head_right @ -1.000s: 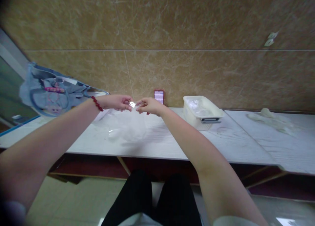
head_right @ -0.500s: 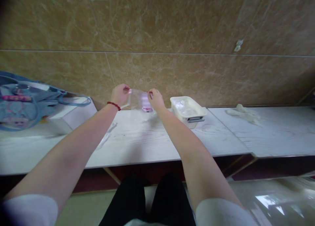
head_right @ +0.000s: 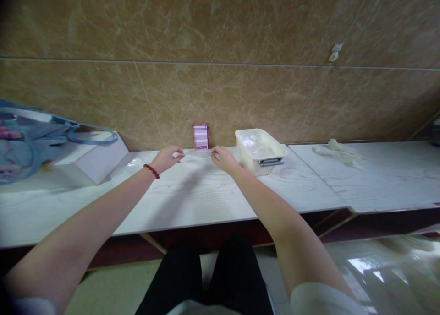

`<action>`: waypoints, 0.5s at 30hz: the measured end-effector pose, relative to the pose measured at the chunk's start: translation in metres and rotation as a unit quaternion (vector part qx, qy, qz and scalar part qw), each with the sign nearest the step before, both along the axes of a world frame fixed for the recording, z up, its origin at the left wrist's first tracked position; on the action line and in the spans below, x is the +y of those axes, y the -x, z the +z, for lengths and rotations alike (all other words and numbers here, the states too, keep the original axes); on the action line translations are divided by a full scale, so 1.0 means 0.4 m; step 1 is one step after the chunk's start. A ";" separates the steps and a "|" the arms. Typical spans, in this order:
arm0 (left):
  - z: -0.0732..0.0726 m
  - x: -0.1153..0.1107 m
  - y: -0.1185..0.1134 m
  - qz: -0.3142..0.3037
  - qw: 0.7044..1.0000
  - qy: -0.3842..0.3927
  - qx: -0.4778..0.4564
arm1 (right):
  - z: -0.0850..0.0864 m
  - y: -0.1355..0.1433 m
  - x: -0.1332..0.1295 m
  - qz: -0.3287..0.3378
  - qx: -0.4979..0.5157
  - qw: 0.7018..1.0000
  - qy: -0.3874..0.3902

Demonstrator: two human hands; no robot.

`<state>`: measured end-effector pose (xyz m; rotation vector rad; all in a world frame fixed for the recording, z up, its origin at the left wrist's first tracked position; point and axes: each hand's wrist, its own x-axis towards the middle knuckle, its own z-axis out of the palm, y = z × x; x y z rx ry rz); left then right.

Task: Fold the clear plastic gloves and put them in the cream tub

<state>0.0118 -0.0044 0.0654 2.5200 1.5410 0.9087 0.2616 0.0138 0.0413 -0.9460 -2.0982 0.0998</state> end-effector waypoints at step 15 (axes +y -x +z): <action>-0.201 -0.170 -0.017 -0.134 0.983 0.084 0.091 | -0.195 -0.032 -0.173 0.076 -0.185 0.978 0.066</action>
